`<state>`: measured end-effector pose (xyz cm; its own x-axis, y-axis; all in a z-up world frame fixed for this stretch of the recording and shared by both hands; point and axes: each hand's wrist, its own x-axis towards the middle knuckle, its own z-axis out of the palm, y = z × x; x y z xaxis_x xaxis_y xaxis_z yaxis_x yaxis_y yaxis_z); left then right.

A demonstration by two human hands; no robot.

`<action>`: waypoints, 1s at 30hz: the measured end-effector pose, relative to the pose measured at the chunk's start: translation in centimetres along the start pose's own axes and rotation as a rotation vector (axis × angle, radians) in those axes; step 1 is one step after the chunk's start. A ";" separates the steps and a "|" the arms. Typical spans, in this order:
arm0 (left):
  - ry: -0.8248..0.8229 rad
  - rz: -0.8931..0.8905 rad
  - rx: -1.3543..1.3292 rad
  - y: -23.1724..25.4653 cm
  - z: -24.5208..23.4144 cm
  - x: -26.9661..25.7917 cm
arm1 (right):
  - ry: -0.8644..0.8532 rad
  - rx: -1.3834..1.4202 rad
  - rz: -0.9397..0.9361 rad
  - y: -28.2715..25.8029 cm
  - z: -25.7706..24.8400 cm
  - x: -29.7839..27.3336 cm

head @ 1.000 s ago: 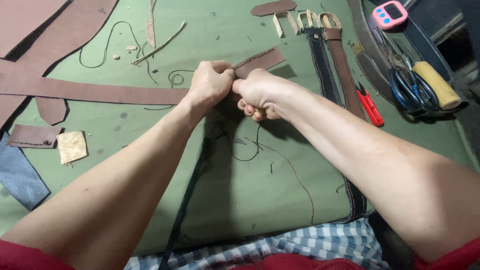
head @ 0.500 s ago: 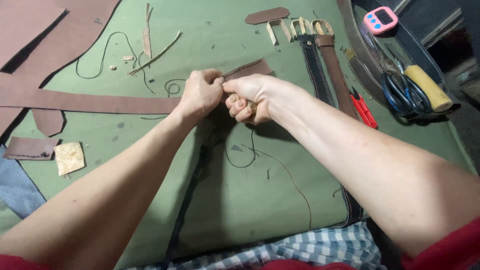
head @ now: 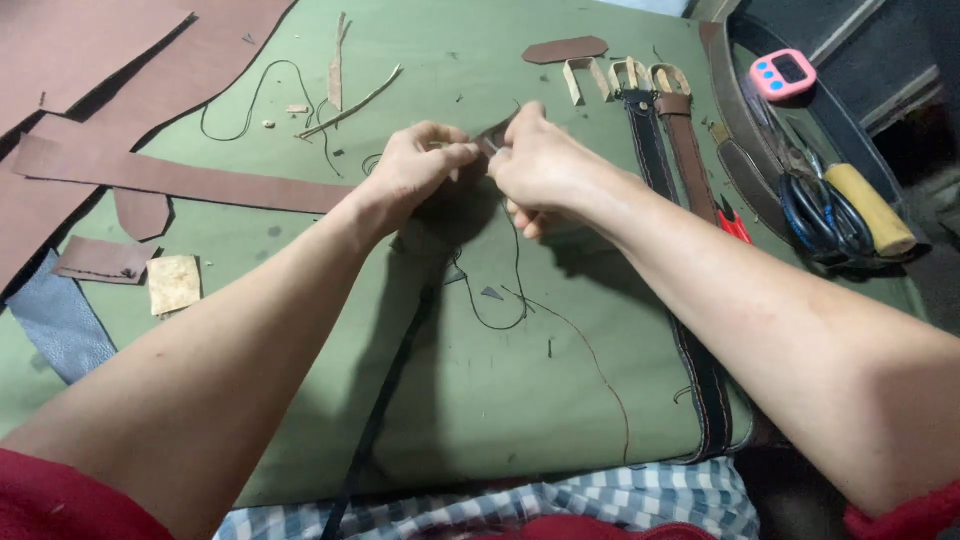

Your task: Hand-sewing a leather strap using an awl and thread at a workbench.

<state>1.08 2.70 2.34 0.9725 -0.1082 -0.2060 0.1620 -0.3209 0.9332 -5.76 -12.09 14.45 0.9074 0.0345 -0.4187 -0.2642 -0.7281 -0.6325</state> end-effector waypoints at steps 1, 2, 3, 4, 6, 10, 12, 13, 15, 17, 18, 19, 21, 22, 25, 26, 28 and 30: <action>-0.058 0.015 -0.074 0.5 0.0 -0.5 | 0.010 -0.013 0.029 -0.6 0.0 -0.9; -0.116 0.030 -0.149 0.9 -0.1 -1.0 | 0.020 -0.026 0.059 -1.2 -0.1 -1.8; -0.118 0.030 -0.147 1.1 0.0 -1.2 | 0.021 -0.024 0.061 -1.5 0.0 -2.3; -0.137 0.000 -0.155 1.2 0.2 -1.3 | -0.058 -0.009 0.104 -1.8 0.1 -2.8; -0.161 -0.031 -0.156 1.4 0.6 -1.4 | -0.136 0.013 0.150 -1.8 0.0 -3.0; -0.199 -0.031 -0.139 1.0 0.7 -1.1 | -0.223 -0.081 0.167 -1.1 -0.6 -2.6; -0.213 -0.034 -0.151 0.8 0.9 -0.9 | -0.214 -0.086 0.146 -0.4 -0.7 -2.2; -0.210 -0.004 -0.132 0.8 1.0 -1.1 | -0.179 -0.026 0.125 0.3 -0.5 -1.8; -0.207 0.025 -0.111 1.4 1.0 -1.5 | -0.144 0.036 0.104 1.0 -0.5 -1.9; -0.152 -0.076 -0.006 2.8 0.8 -1.9 | -0.126 0.004 0.072 1.1 -0.7 -2.6; -0.153 -0.077 -0.004 2.9 0.5 -2.0 | -0.126 0.007 0.073 1.3 -0.7 -2.8; -0.147 -0.050 0.000 3.1 0.1 -2.0 | -0.092 -0.021 0.053 1.4 -0.8 -3.0; -0.141 -0.025 0.007 2.6 -1.4 -1.2 | -0.059 -0.045 0.032 2.0 -0.8 -3.1; -0.068 0.041 0.270 1.8 -2.7 -0.4 | -0.034 -0.005 0.027 2.3 -0.8 -3.0; 0.160 0.028 0.732 1.4 -5.7 0.3 | 0.002 0.029 0.021 2.7 -0.6 -3.0; 0.319 -0.047 0.922 1.5 -6.7 0.1 | 0.018 0.016 0.021 2.5 -0.5 -3.0; 0.349 0.053 0.933 1.8 -6.8 0.6 | 0.020 0.034 -0.011 2.7 0.1 -2.5; 0.374 0.158 0.936 2.7 -6.0 0.6 | 0.028 0.047 -0.036 2.5 0.4 -2.3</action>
<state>3.12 7.43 6.51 0.9874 0.0359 0.1544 -0.0130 -0.9525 0.3043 -8.61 -13.69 13.55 0.9251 0.0405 -0.3776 -0.2459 -0.6938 -0.6769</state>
